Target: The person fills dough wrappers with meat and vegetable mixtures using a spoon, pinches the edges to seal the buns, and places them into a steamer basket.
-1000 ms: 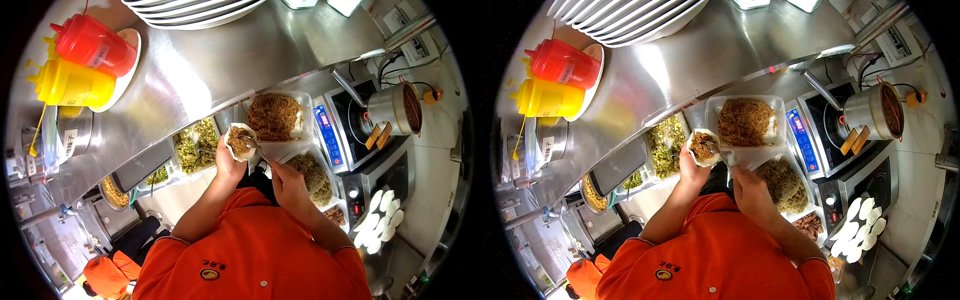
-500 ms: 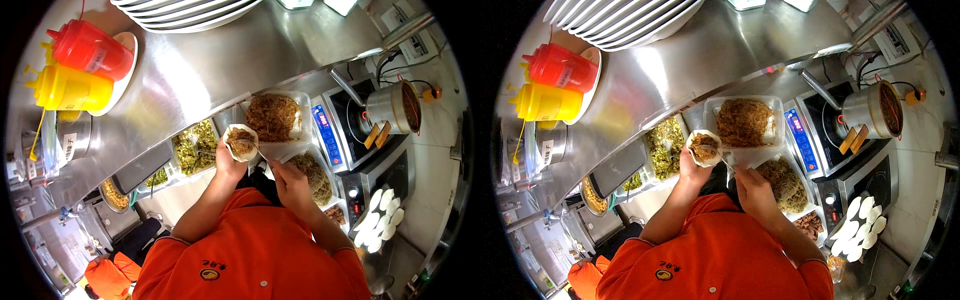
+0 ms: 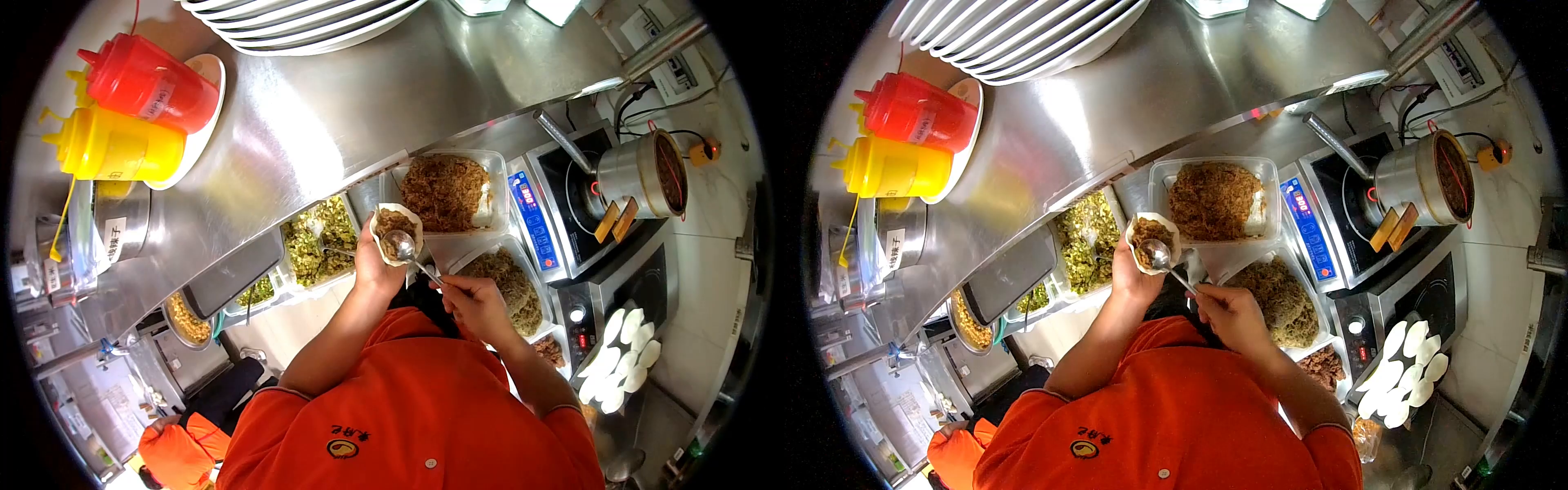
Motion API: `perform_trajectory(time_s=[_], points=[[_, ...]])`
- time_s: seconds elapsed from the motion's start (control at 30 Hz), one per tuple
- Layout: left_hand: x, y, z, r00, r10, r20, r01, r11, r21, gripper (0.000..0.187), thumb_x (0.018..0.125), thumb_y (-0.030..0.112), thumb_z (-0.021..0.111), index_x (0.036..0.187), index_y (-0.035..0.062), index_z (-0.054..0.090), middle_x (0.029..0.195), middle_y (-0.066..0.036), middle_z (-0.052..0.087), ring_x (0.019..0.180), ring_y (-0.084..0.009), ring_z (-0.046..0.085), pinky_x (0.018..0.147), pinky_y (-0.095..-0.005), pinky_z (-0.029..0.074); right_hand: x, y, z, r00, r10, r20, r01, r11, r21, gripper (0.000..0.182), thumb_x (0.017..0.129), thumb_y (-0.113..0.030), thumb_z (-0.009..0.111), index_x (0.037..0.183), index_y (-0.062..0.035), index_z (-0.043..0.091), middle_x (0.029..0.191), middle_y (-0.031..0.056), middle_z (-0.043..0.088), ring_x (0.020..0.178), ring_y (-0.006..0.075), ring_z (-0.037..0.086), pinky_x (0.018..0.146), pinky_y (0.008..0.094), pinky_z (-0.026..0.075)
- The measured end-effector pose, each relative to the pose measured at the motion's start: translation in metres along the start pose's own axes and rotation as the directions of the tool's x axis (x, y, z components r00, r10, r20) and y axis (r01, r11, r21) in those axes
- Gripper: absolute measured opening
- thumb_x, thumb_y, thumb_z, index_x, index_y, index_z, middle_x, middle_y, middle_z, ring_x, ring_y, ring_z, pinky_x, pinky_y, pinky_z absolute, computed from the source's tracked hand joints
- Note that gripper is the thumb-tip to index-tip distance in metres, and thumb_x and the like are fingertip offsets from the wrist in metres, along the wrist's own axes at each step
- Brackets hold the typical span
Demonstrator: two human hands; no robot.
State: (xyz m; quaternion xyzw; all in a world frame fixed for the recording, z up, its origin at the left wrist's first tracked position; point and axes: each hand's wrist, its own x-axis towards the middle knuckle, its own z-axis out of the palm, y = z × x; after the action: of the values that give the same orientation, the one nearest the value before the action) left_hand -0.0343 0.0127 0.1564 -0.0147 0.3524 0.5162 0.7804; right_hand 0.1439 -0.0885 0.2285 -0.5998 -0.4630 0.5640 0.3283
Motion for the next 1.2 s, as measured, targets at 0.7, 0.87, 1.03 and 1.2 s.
perform_trajectory(time_s=[0.7, 0.87, 1.03, 1.2], points=[[-0.002, -0.006, 0.001, 0.982, -0.11, 0.153, 0.131, 0.982, -0.133, 0.044, 0.106, 0.028, 0.036, 0.13, 0.0005, 0.06, 0.124, -0.02, 0.066, 0.112, -0.0366, 0.064, 0.098, -0.0519, 0.053, -0.005, 0.001, -0.013, 0.903, 0.367, 0.224, -0.412, 0.591, 0.693, 0.021, 0.105, -0.01, 0.059, 0.116, 0.0023, 0.072, 0.071, -0.001, 0.056, 0.056, 0.0046, 0.042, 0.048, 0.0212, 0.03], [-0.009, -0.006, 0.006, 0.987, -0.124, 0.103, 0.134, 0.986, -0.098, 0.04, 0.106, 0.028, 0.039, 0.125, 0.0014, 0.062, 0.12, -0.017, 0.068, 0.109, -0.0345, 0.065, 0.095, -0.0506, 0.054, -0.004, 0.016, -0.02, 0.894, 0.277, 0.353, -0.437, 0.361, 0.824, 0.025, 0.106, -0.013, 0.057, 0.117, 0.0047, 0.07, 0.069, -0.0019, 0.047, 0.054, 0.0046, 0.033, 0.046, 0.0223, 0.025], [-0.004, -0.002, -0.018, 0.994, -0.099, 0.049, 0.102, 0.993, -0.057, 0.043, 0.104, 0.026, 0.035, 0.128, 0.0017, 0.061, 0.122, -0.019, 0.067, 0.11, -0.039, 0.065, 0.1, -0.0546, 0.053, 0.001, 0.052, -0.037, 0.968, 0.208, 0.142, -0.252, 0.802, 0.541, 0.022, 0.101, -0.011, 0.061, 0.12, -0.0018, 0.069, 0.077, 0.0024, 0.062, 0.053, 0.004, 0.043, 0.043, 0.0179, 0.027], [-0.011, -0.002, -0.044, 0.991, -0.133, 0.006, 0.133, 0.988, -0.084, 0.041, 0.105, 0.025, 0.034, 0.128, 0.0036, 0.061, 0.121, -0.016, 0.068, 0.109, -0.0348, 0.065, 0.099, -0.0511, 0.054, 0.046, 0.108, -0.071, 0.87, -0.217, -0.444, -0.095, 0.808, -0.581, 0.033, 0.095, -0.005, 0.056, 0.124, -0.0016, 0.07, 0.096, 0.0199, 0.071, 0.069, 0.0308, 0.069, 0.065, 0.0455, 0.056]])
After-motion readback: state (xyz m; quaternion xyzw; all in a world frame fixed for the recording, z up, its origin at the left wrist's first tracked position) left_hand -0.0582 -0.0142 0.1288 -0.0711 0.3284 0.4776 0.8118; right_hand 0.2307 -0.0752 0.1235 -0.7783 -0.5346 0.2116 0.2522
